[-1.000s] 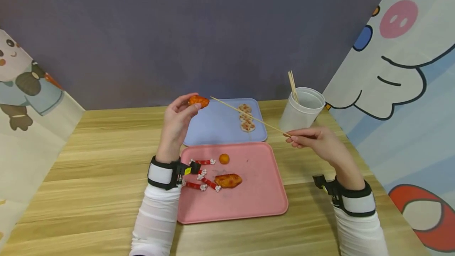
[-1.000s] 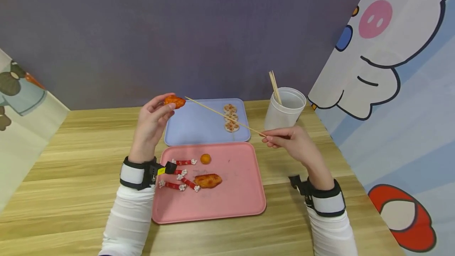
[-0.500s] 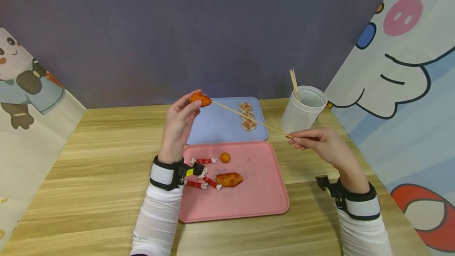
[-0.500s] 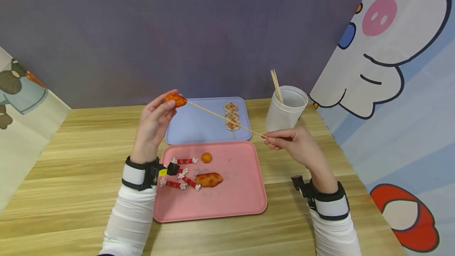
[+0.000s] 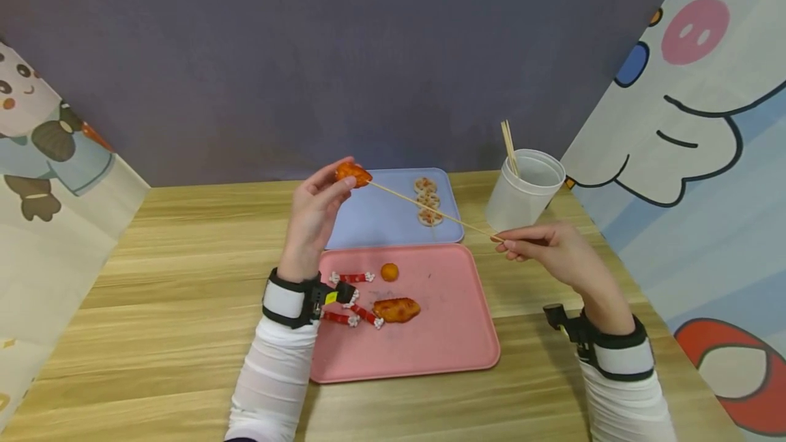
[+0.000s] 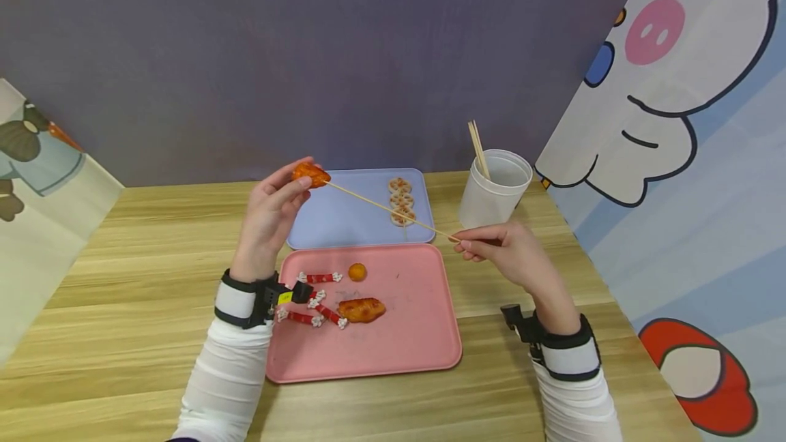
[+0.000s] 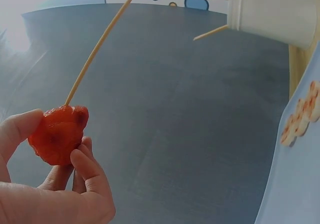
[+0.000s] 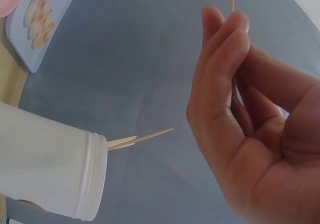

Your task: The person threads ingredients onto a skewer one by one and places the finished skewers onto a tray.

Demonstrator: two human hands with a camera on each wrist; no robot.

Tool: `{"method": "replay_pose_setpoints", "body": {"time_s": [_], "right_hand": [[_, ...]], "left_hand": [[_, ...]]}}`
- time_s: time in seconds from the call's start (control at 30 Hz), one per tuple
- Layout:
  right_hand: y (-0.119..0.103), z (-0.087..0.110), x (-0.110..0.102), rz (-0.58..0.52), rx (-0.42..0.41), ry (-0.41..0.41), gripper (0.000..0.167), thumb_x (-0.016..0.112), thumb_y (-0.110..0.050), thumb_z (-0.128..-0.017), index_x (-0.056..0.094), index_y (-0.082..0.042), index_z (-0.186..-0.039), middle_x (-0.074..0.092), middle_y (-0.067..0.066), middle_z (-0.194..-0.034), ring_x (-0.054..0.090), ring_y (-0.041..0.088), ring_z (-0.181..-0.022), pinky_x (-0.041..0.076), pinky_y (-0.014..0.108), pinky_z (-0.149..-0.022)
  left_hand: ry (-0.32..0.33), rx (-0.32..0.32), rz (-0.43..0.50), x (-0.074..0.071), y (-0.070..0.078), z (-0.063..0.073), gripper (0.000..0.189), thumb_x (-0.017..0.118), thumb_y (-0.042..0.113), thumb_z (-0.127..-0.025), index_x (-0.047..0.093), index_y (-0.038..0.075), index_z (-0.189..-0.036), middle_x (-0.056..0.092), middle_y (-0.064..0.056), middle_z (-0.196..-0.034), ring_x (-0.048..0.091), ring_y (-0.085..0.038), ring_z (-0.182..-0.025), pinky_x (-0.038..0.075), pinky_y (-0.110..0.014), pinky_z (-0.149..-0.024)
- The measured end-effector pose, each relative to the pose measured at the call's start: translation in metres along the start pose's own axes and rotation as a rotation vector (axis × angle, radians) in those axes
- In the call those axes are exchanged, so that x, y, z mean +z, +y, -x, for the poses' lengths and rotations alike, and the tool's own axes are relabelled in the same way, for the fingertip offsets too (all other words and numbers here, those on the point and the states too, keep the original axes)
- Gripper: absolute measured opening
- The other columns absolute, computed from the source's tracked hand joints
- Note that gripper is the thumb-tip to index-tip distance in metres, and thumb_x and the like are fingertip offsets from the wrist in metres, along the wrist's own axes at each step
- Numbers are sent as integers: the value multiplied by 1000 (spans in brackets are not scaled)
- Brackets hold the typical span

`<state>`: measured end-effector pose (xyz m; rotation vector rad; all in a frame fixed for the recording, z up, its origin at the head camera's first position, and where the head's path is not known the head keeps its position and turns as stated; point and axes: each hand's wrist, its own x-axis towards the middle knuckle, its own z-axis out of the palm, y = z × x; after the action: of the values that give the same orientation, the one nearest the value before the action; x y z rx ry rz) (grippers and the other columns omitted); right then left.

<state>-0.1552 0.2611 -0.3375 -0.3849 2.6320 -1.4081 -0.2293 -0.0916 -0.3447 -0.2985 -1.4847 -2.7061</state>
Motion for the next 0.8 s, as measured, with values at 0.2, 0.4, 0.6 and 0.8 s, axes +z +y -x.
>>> {"method": "replay_pose_setpoints", "body": {"time_s": [0.2, 0.4, 0.6, 0.8], "right_hand": [[-1, -1, 1, 12, 10, -8, 26, 58, -11, -93, 66, 4, -114, 69, 20, -105, 69, 8, -85, 57, 26, -73], [-3, -3, 2, -9, 18, -5, 26, 59, -10, -93, 66, 6, -112, 69, 21, -105, 69, 7, -84, 57, 25, -73], [-3, -3, 4, -48, -17, 7, 26, 59, -9, -92, 65, 10, -111, 69, 23, -103, 68, 6, -82, 57, 25, -73], [0, -7, 10, -75, -29, 19, 26, 62, -11, -91, 67, 7, -109, 72, 14, -98, 69, 6, -80, 57, 27, -72]], "left_hand": [[7, -37, 30, 1, -5, -1, 33, 60, -6, -88, 59, -4, -120, 65, -8, -111, 61, -15, -89, 50, -21, -73], [32, -67, 53, 3, -7, -1, 27, 62, -6, -86, 62, 0, -112, 68, -7, -103, 63, -15, -87, 51, -23, -74], [42, -81, 64, 5, -10, 0, 25, 61, -8, -85, 64, 5, -106, 69, -6, -100, 65, -14, -86, 52, -22, -75], [-16, -131, 16, 9, -15, 0, 22, 59, -10, -86, 64, 4, -101, 68, -4, -95, 65, -13, -86, 54, -23, -80]]}}
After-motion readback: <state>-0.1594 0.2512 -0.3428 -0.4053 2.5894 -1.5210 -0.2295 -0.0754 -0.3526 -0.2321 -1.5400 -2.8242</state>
